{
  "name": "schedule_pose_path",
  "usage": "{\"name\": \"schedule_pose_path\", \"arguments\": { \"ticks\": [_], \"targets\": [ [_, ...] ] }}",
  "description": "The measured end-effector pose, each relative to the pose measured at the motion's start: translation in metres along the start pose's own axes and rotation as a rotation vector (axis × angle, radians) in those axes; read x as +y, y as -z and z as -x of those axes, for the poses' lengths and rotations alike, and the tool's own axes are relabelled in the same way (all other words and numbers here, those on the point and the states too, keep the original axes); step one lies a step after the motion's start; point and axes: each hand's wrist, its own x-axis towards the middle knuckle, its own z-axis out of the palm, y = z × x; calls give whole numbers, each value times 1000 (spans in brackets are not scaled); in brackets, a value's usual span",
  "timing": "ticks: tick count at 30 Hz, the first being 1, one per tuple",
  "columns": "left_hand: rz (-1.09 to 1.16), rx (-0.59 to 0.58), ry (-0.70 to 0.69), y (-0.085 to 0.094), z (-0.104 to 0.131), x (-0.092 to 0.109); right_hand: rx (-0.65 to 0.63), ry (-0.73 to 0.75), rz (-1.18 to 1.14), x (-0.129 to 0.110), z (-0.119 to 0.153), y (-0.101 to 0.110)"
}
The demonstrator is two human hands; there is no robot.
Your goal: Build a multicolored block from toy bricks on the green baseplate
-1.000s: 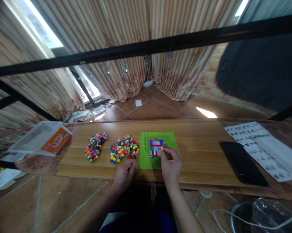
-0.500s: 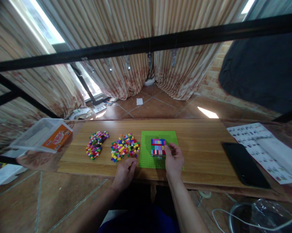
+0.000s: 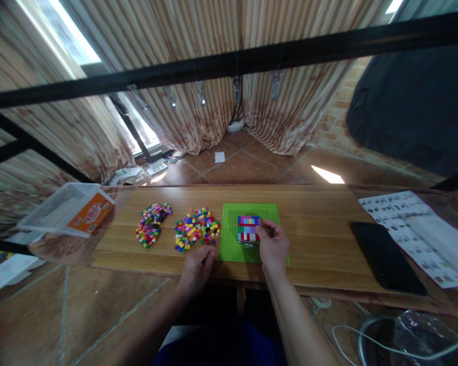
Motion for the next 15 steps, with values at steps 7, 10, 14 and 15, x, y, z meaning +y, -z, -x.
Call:
{"name": "schedule_pose_path", "arguments": {
  "ticks": [7, 10, 14, 15],
  "targets": [
    [-12, -18, 27, 0, 0, 0, -18, 8, 6, 3, -1, -2],
    [-12, -24, 31, 0, 0, -1, -27, 8, 13, 4, -1, -2],
    [-1, -14, 20, 2, 1, 1, -32, -4, -13, 4, -1, -2],
    [0, -10, 19, 2, 1, 2, -34, -9, -23, 3, -1, -2]
  ]
}}
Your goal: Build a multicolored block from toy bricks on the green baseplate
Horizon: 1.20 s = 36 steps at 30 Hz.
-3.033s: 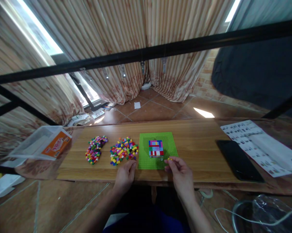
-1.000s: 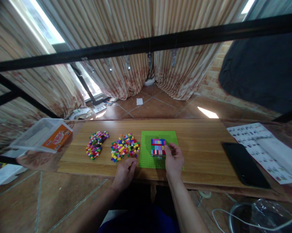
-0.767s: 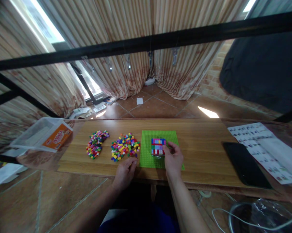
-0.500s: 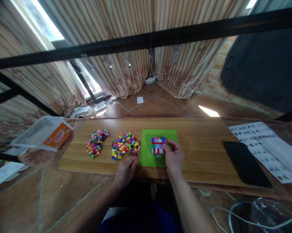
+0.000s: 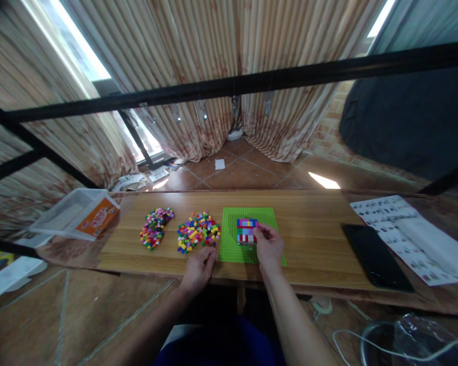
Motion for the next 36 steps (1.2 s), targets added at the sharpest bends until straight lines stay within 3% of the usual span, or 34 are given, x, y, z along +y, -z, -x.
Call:
{"name": "schedule_pose_path", "arguments": {
  "ticks": [15, 23, 36],
  "targets": [
    [21, 23, 22, 3, 0, 3, -80, -59, -41, -7, -3, 8],
    [32, 23, 21, 2, 1, 4, -61, -56, -66, 1, 0, 18],
    [33, -6, 31, 4, 1, 4, -36, -107, -65, -5, -1, 13]
  ]
}}
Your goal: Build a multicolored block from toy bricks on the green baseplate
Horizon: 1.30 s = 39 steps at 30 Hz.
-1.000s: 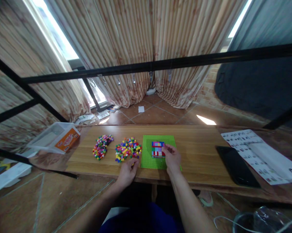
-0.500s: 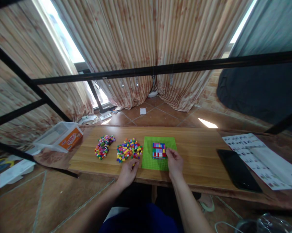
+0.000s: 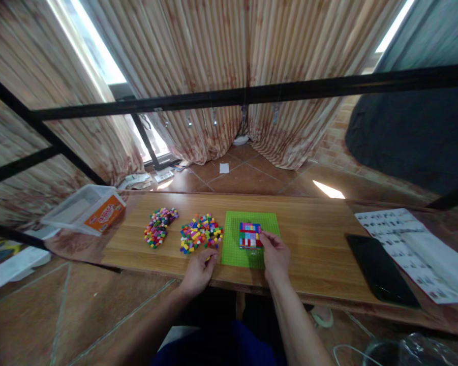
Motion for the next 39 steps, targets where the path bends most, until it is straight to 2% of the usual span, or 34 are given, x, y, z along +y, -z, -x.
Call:
{"name": "schedule_pose_path", "arguments": {
  "ticks": [17, 26, 31, 36, 39],
  "targets": [
    [28, -12, 32, -4, -2, -2, 1, -26, 63, -1, -2, -5],
    [33, -15, 0, -4, -2, -4, 32, 60, 62, 9, -2, -11],
    [29, -4, 4, -1, -2, -1, 16, 62, 36, 5, -4, -15],
    [53, 22, -1, 1, 0, 1, -24, 37, 32, -3, -1, -8],
    [47, 28, 12, 1, 1, 1, -2, 47, 59, -4, -1, 0]
  ]
}}
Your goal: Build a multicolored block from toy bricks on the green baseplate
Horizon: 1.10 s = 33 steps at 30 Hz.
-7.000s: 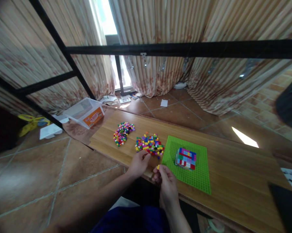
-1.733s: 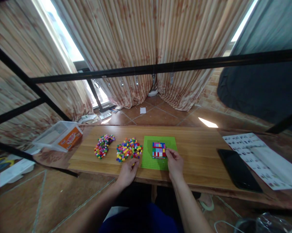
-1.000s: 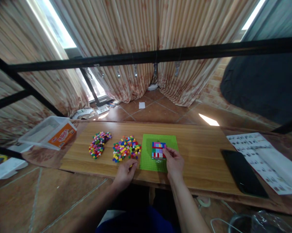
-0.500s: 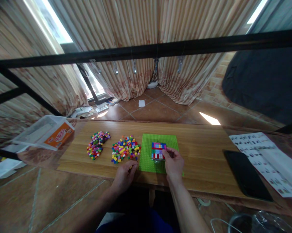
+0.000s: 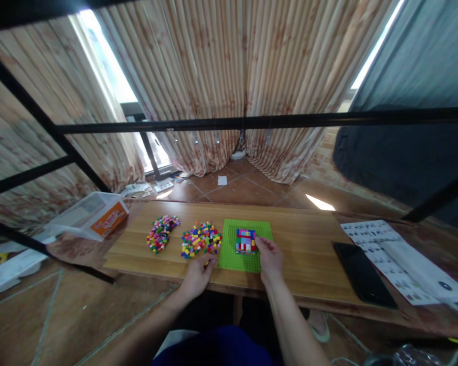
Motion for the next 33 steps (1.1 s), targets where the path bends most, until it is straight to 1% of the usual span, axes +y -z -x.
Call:
{"name": "schedule_pose_path", "arguments": {
  "ticks": [4, 11, 14, 18, 25, 29, 33],
  "targets": [
    [-14, 0, -11, 0, 1, 1, 26, 40, 62, 1, 0, 7],
    [-53, -4, -16, -1, 2, -1, -84, 169, 258, 5, 8, 10],
    [-47, -3, -25, -1, 2, -1, -96, 211, 348, 5, 6, 14],
    [-40, 5, -30, -2, 2, -3, -100, 254, 415, 2, -2, 20],
    [-29, -17, -21, -2, 1, -1, -191, 316, 485, -9, -14, 27],
    [-15, -23, -21, -1, 1, -2, -204, 307, 480, -11, -11, 28],
    [-8, -32, -8, -1, 0, -3, -204, 287, 444, -9, -6, 25]
  ]
}}
